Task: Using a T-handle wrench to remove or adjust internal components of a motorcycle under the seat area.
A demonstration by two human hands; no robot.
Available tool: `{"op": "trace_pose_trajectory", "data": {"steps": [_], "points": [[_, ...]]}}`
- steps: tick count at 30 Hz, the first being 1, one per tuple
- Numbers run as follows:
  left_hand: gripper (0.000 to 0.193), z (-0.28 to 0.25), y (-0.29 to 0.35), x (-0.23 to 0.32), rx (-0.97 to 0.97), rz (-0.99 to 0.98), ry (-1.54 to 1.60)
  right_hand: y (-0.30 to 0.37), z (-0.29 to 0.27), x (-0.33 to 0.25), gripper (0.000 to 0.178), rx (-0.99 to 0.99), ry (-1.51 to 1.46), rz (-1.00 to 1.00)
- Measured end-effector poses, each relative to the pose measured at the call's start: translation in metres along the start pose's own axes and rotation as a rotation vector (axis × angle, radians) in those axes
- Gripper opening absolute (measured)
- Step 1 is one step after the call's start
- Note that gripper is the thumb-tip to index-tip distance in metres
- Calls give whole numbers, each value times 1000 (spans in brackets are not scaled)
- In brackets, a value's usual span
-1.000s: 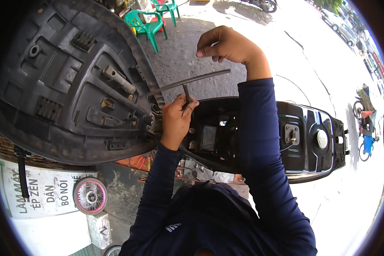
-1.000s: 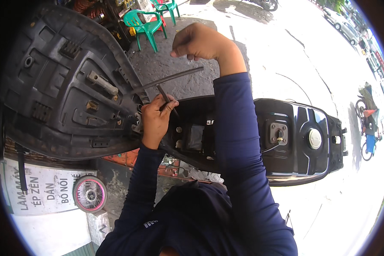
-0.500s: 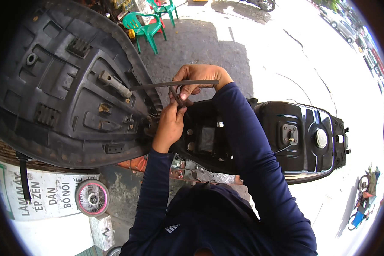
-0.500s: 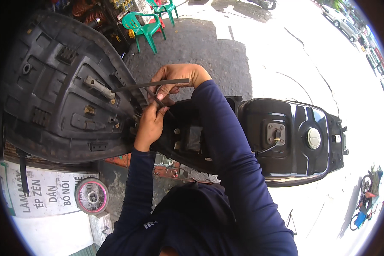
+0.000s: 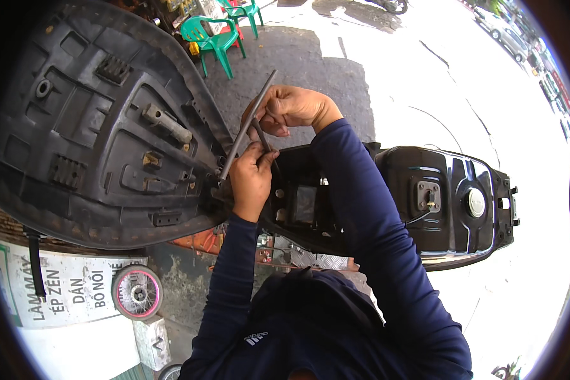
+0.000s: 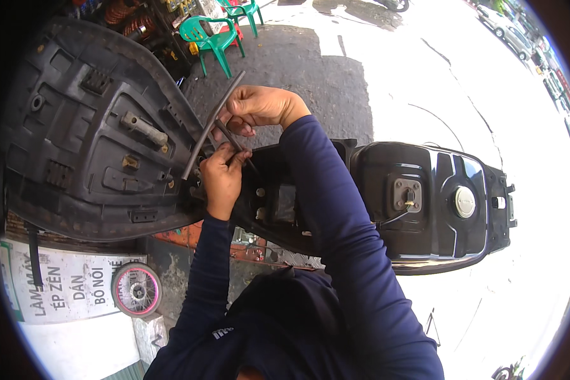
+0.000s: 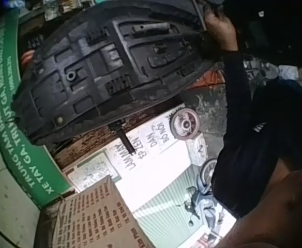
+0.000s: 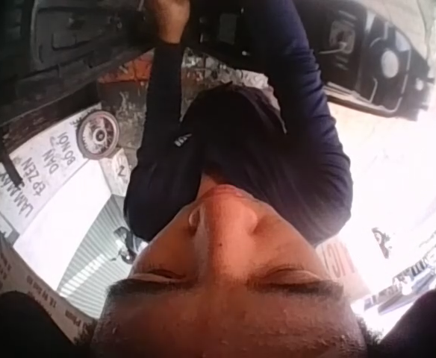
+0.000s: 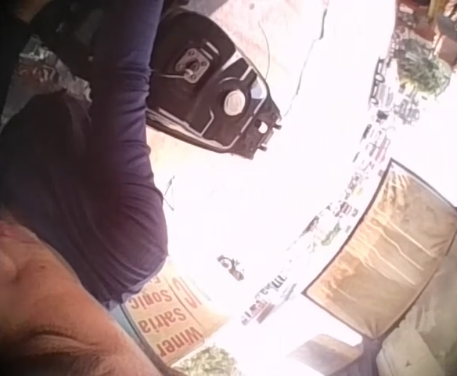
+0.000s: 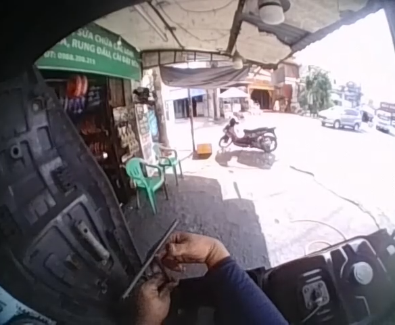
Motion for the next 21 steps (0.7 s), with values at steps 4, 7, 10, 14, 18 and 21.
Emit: {"op": "trace_pose_trajectory", "data": {"steps": [4, 7, 10, 14, 18, 21], "points": [[9, 2, 0, -11, -48, -36, 27, -9, -11, 15, 61, 155, 6, 155], [7, 4, -1, -8, -86, -21, -13, -10, -2, 12, 64, 115, 88, 220], [7, 8, -2, -5, -47, 52, 280, -5, -1, 10, 62, 79, 35, 221], [10, 5, -3, 1, -67, 20, 209, 0, -5, 2, 43, 118, 23, 96], [11, 3, 2, -4, -27, 17, 145, -3, 2, -8, 53, 19, 149, 113], [17, 0, 3, -3, 21, -8, 165, -16, 15, -4, 65, -87, 221, 118]]}}
Point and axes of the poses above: each hand's wrist, its own y-axis away from the middle knuckle, its own z-axis out of the palm, x = y × z, the point moved 8 cm from there along -y, towards the middle knuckle, and after that the axes turned 7 degrees about -x, right-handed, at the moved point
